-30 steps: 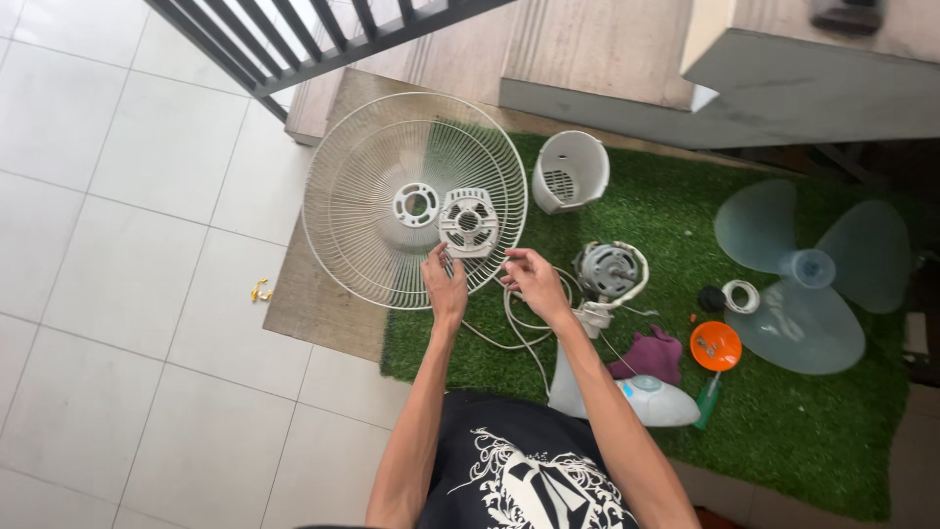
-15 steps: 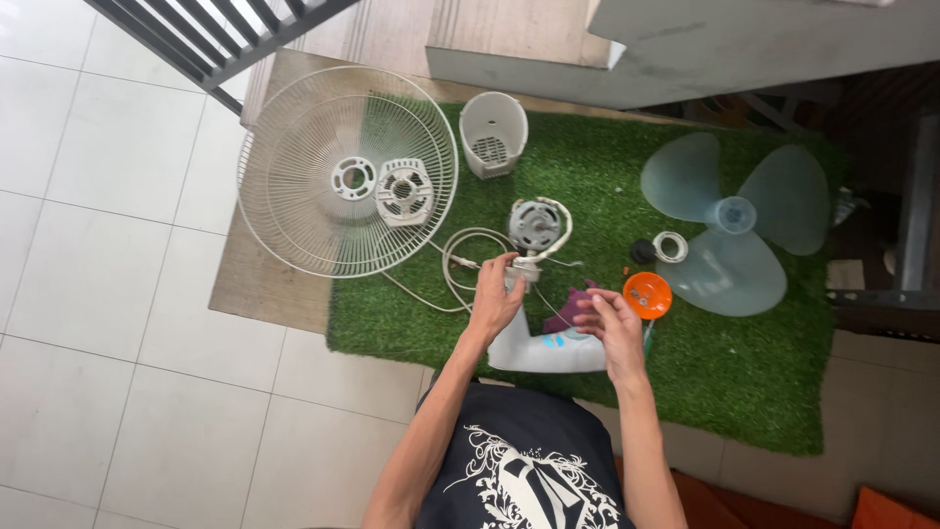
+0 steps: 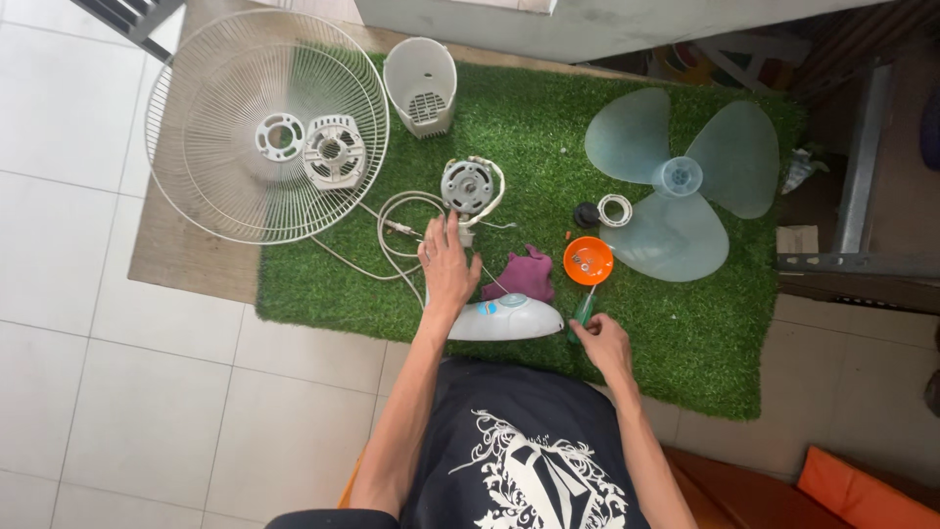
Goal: The person disassembles a white pedestal fan by hand and with a screwdriver. They remove the front grille, fan blades, central hub, rear grille, and motor housing, then unscrew the base plate. Parts are placed on a green mat.
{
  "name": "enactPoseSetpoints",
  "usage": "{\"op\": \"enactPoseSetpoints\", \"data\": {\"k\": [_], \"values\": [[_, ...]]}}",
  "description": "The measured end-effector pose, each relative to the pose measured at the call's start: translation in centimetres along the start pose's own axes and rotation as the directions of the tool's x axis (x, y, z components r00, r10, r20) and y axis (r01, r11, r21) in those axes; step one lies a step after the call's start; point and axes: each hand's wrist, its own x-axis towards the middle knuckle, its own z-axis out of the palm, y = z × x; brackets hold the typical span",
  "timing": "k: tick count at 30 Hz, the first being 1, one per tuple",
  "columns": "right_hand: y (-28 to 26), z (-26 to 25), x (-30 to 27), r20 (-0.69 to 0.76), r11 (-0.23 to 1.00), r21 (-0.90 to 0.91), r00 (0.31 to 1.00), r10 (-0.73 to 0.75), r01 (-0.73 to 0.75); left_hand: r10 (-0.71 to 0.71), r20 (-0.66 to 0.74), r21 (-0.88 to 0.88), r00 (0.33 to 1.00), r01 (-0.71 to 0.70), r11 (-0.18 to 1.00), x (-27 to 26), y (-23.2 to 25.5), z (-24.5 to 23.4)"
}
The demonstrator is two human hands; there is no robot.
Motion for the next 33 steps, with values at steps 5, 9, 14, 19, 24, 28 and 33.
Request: {"op": "enactPoseSetpoints", "data": {"k": [5,9,14,19,24,28,33], "values": [[0.1,-1.7,0.9,0.197,0.968,0.24,0.98,0.032,-0.08,0.079,0.046,-0.128,0.996,-0.072,0.989,-3.6,3.3,-2.6],[0.1,-2.7,-0.6,0.136,0.945,0.315,0.99,0.047,-0.088,0.302,0.557,-0.345,0.773,-0.115,0.932,-5.2,3.3,-4.5],[-0.2,-3.8,-3.2,0.053,0.895,0.443,0.998,0.033,-0.053,0.332,0.628,-0.217,0.704,-0.251,0.943,-5.3,1.8,-3.6],[1.9,-5.1,-5.2,-0.044,0.863,0.505,0.999,0.033,-0.006,0.404,0.513,-0.287,0.757,-0.292,0.912,-6.4,1.5,-3.9],[4.1,-4.5,-5.9,-0.187,0.809,0.574,0.982,-0.019,0.125,0.424,0.389,-0.508,0.818,-0.194,0.839,-5.0,3.3,-6.5],[3.6,-4.6,-6.5,-0.274,0.703,0.664,0.958,-0.088,0.255,0.28,0.394,-0.556,0.875,-0.015,0.831,-3.5,5.7,-8.1],[-2.8,-6.8,-5.2,-0.227,0.653,0.686,0.947,-0.229,0.322,0.211,0.241,-0.705,0.947,0.021,0.709,-1.7,6.8,-8.9]]}}
